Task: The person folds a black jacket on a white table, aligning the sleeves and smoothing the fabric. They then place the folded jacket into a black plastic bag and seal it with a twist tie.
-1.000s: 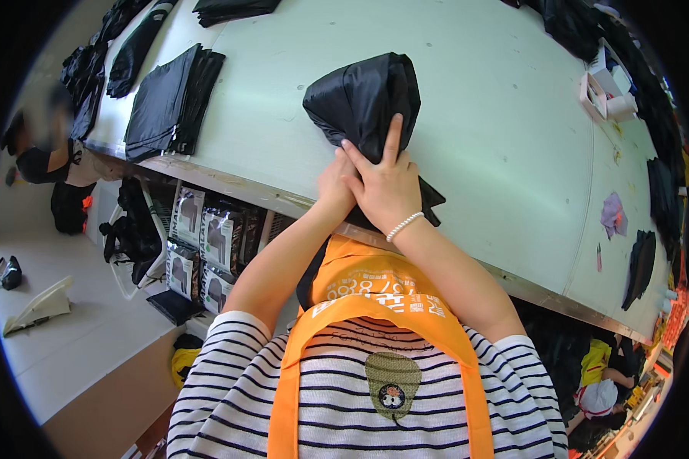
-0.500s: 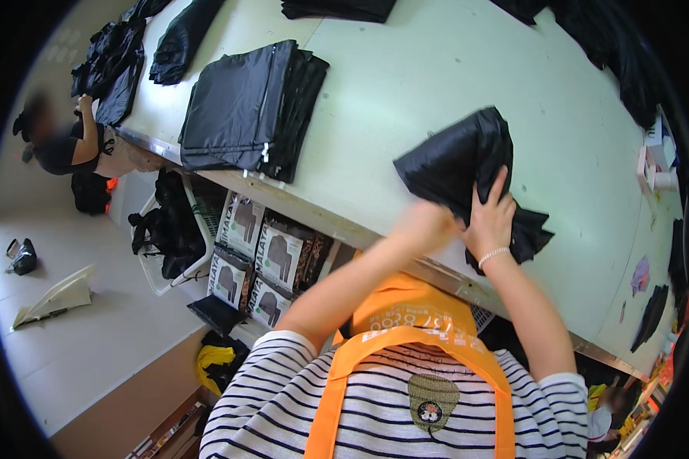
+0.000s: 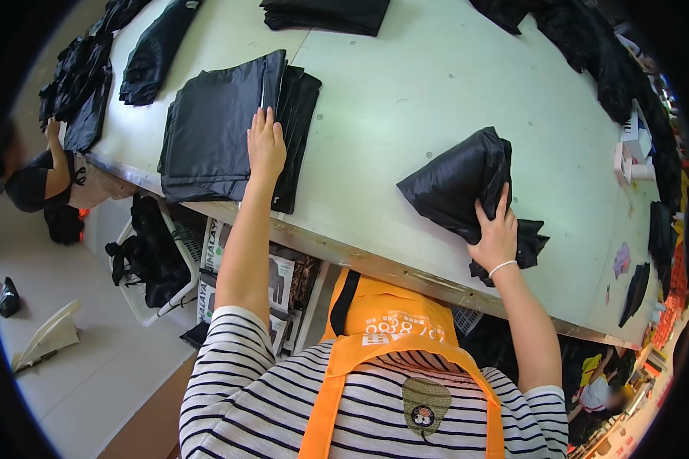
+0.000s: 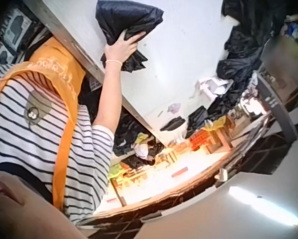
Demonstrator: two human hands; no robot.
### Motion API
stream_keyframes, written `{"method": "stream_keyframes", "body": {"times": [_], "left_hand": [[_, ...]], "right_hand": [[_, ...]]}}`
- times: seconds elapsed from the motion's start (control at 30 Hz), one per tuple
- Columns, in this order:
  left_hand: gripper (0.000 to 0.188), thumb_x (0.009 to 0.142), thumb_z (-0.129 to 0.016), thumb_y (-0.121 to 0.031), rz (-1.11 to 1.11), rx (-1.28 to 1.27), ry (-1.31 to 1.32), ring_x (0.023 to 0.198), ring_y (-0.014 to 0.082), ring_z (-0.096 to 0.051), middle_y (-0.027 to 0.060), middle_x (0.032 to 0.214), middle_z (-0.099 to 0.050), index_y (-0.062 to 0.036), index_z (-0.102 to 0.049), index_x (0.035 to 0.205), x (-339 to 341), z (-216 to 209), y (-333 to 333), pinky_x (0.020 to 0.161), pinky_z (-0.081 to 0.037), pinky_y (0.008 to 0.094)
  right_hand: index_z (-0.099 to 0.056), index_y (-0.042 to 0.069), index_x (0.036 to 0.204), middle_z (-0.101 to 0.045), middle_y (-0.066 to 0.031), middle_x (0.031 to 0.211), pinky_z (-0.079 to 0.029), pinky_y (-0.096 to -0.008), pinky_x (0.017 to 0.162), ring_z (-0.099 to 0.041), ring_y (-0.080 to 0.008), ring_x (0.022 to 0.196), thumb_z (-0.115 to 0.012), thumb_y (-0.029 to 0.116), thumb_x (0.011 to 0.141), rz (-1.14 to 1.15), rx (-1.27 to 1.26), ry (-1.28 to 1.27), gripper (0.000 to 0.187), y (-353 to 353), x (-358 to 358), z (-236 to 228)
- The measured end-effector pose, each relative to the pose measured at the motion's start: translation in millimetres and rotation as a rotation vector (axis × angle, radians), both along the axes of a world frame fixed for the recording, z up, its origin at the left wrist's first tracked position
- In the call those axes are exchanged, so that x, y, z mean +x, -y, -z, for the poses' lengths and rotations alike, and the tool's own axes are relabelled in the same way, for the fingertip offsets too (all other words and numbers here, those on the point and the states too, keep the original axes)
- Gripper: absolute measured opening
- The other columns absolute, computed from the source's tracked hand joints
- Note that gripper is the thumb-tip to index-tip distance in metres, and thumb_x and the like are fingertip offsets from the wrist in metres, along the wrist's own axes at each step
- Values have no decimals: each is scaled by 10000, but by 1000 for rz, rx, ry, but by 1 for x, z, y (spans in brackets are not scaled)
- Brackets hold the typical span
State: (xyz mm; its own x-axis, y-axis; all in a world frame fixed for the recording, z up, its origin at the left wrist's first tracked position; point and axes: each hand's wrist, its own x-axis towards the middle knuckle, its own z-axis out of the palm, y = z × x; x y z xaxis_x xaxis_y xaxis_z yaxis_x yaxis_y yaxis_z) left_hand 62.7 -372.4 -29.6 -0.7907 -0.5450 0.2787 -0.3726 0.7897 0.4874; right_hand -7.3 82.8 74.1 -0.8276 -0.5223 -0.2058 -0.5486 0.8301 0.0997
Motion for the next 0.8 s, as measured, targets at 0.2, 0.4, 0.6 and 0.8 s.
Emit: {"method": "stream_keyframes", "body": {"times": [0.2,0.4,0.6,0.8], "left_hand": [[441,915,-521,-167,390,115,-89,1342,438,-310,233,1433,-364,-100,-479,1348,-20,-64,-160,1060,-235,612],[479,892,-542,-306,771,118,251,1360,400,-288,209,1459,-330,-76,-504,1311,15,5,-336,1063,-269,579],[404,705,-756,-245,656,240,-30,1055,295,-515,90,1105,-572,-96,-641,1063,-10,-15,-331,878,-403,398],[163,763,-707,-189,690,157,-114,869,217,-543,21,900,-582,-126,-707,913,-20,7,-326,764,-388,352]], "right_hand": [[-632,31,1164,-395,-240,1398,-458,-375,949,-593,-371,1050,-766,199,651,198,-532,176,556,-70,-13,-55],[-584,-79,1149,-641,-109,1087,-446,-311,912,-600,-202,982,-691,162,753,835,-1251,531,475,-158,39,-101],[-572,-83,1160,-630,-102,1119,-428,-301,926,-581,-191,1013,-700,122,749,892,-1296,380,477,-181,95,-80],[-592,-81,1110,-639,-104,1096,-421,-296,923,-575,-174,1007,-704,109,718,870,-1256,429,449,-170,127,-78]]}}
